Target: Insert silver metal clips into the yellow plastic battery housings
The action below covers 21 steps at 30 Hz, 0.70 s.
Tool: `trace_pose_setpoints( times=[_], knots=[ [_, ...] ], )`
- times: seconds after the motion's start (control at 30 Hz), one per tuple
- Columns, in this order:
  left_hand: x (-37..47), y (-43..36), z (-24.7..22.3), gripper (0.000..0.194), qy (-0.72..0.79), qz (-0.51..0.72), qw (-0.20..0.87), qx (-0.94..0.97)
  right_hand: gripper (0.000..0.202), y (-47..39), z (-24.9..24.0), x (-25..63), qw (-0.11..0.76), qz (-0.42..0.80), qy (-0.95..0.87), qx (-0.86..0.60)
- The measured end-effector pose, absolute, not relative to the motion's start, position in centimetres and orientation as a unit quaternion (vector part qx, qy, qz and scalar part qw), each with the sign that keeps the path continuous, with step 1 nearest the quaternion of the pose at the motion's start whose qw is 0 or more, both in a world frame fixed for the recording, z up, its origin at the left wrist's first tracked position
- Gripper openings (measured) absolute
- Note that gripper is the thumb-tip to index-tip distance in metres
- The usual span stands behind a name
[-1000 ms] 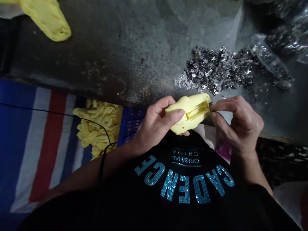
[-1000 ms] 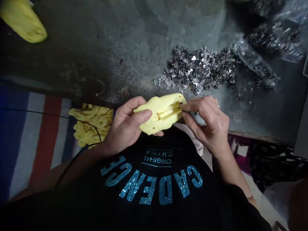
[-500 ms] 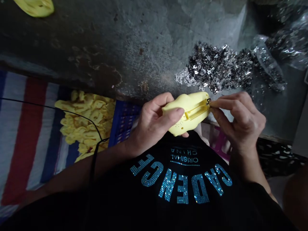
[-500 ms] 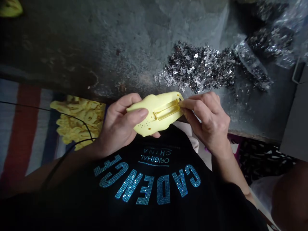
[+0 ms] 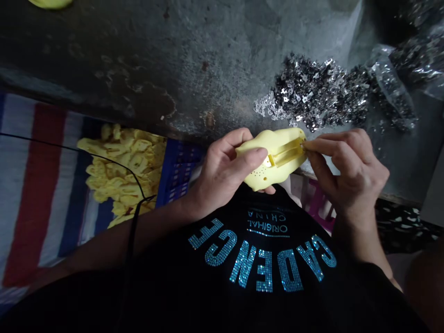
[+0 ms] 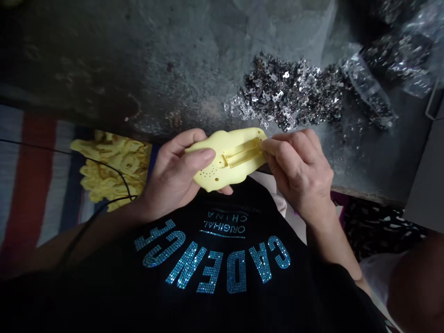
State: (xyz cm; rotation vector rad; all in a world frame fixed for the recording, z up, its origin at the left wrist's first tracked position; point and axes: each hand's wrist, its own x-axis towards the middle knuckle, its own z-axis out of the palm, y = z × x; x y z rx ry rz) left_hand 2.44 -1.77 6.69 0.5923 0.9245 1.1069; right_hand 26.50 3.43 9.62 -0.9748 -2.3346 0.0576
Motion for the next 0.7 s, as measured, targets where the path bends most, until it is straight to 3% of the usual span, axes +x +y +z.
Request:
trace_pose_setpoints(
  times=[0.43, 0.7],
  knots=[
    [2.47, -1.94, 6.73, 0.043, 0.414, 0.498, 0.713, 0.270, 0.023, 3.23, 9.57, 26.42, 0.373, 0.080, -0.840, -0.385],
    [2.55, -2.03, 6.85, 0.045, 0.411, 0.497, 0.708, 0.287, 0.026, 2.67, 9.80, 26.46, 0.364, 0.105, -0.827, -0.416]
  ],
)
